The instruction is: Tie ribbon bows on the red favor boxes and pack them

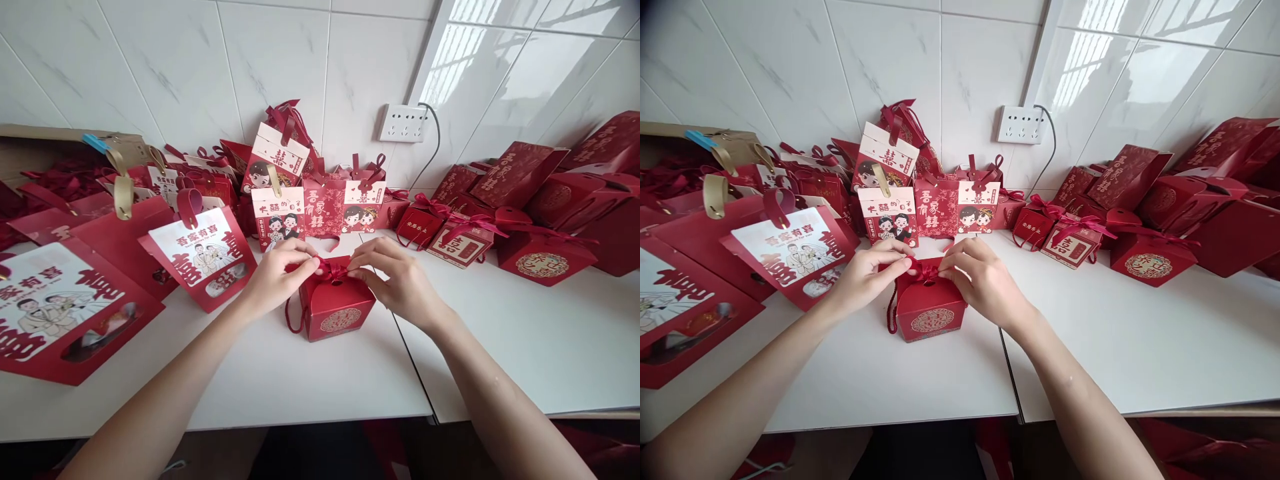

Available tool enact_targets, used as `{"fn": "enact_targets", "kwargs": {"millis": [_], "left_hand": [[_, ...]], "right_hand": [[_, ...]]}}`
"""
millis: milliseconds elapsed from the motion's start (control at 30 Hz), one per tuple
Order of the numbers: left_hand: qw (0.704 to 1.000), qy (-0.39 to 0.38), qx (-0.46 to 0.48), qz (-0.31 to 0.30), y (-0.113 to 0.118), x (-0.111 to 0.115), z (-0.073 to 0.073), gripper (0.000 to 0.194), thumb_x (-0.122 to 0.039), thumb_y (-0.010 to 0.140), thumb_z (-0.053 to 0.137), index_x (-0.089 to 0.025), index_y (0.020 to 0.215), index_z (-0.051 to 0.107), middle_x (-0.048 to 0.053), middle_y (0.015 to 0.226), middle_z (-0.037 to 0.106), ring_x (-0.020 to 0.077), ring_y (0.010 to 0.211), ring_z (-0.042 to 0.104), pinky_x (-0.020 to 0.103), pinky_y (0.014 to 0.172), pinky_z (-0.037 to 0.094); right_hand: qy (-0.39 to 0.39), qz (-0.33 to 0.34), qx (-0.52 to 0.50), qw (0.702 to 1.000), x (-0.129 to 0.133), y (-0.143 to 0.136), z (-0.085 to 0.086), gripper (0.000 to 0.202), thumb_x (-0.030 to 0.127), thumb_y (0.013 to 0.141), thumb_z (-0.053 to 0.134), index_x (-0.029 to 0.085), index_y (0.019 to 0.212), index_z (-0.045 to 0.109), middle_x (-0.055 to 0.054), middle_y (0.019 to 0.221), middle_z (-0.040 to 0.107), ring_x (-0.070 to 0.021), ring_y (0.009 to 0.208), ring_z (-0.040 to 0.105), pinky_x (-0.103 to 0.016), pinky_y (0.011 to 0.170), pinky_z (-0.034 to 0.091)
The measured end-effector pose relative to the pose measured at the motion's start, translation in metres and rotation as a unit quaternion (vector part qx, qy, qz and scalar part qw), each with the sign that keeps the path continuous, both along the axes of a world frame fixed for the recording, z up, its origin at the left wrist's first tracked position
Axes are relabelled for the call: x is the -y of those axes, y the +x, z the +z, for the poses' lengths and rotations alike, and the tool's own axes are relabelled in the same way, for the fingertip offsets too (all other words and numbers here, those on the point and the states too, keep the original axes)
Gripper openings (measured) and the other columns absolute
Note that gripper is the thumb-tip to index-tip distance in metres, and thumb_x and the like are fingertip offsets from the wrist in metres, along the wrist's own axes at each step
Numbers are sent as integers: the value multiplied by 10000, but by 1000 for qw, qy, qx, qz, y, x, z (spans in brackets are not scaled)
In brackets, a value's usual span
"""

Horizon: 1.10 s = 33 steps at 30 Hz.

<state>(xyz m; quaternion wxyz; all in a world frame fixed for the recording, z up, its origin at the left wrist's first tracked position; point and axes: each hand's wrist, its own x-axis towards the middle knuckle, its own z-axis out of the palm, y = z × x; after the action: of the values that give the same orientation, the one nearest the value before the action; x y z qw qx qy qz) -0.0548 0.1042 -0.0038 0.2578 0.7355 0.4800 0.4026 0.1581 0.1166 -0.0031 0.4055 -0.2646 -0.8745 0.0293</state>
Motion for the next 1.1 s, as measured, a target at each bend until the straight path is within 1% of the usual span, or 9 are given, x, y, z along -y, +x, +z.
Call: {"fn": "enact_targets", "kwargs": {"millis": [133,233,333,467,633,767,867,1000,1100], "left_hand": [[998,45,-20,49,2,7,7,190,-372,821,532,-191,767,554,2,811,561,119,684,537,234,630,428],[1000,7,-5,1,2,12,9,164,-348,843,508,-201,775,480,-37,711,530,79,550,486,198,519,385],[999,-21,-2,-47,1,14,10,157,-321,843,501,-197,753,470,-34,700,549,90,594,523,200,569,422],[997,-45,-13,-65,-3,14,11,154,-283,812,524,-190,703,467,27,889,640,171,901,607,249,749,473],[993,-86,-28,-69,-4,12,8,173,-256,781,528,-198,645,439,41,824,651,235,1044,583,277,743,487],[993,-85,-30,-77,-4,11,7,154,-227,749,552,-185,633,460,55,1106,628,219,1030,576,276,751,482],[993,-72,-47,-86,-5,11,8,146,-239,748,552,-174,643,476,56,1183,561,147,834,587,254,694,469],[996,-21,-62,-67,-6,10,10,146,-295,746,566,-172,693,507,11,911,520,76,607,444,223,583,403],[994,-53,-74,-52,-8,10,12,242,-390,760,561,-174,672,499,-43,638,409,80,542,362,212,506,314]], "right_hand": [[3,16,27,999,-2,5,4,158,116,875,477,200,824,600,-75,870,589,-184,853,548,-322,714,494],[-6,29,44,999,-2,8,6,162,131,885,463,195,826,599,-78,867,573,-176,829,548,-299,684,491],[-24,45,59,997,-1,11,7,182,110,884,443,183,827,600,-74,865,559,-161,798,562,-275,659,492],[-57,55,84,993,-1,13,7,201,66,876,415,174,835,580,-62,859,545,-139,751,574,-258,643,492],[-65,60,122,989,-2,20,9,191,65,877,413,164,841,572,-73,886,539,-137,737,572,-258,645,478],[-76,52,133,987,-5,29,11,185,133,895,424,167,830,594,-88,948,533,-136,742,568,-265,649,469],[-100,51,124,986,-4,31,15,172,211,892,464,179,821,616,-85,962,538,-149,785,567,-277,688,464],[-192,-56,43,979,0,29,20,353,479,881,441,178,739,558,-37,738,538,-140,646,507,-269,596,413],[-335,-139,17,932,3,24,19,567,623,874,266,182,574,457,14,514,403,-102,474,369,-253,474,302]]}}
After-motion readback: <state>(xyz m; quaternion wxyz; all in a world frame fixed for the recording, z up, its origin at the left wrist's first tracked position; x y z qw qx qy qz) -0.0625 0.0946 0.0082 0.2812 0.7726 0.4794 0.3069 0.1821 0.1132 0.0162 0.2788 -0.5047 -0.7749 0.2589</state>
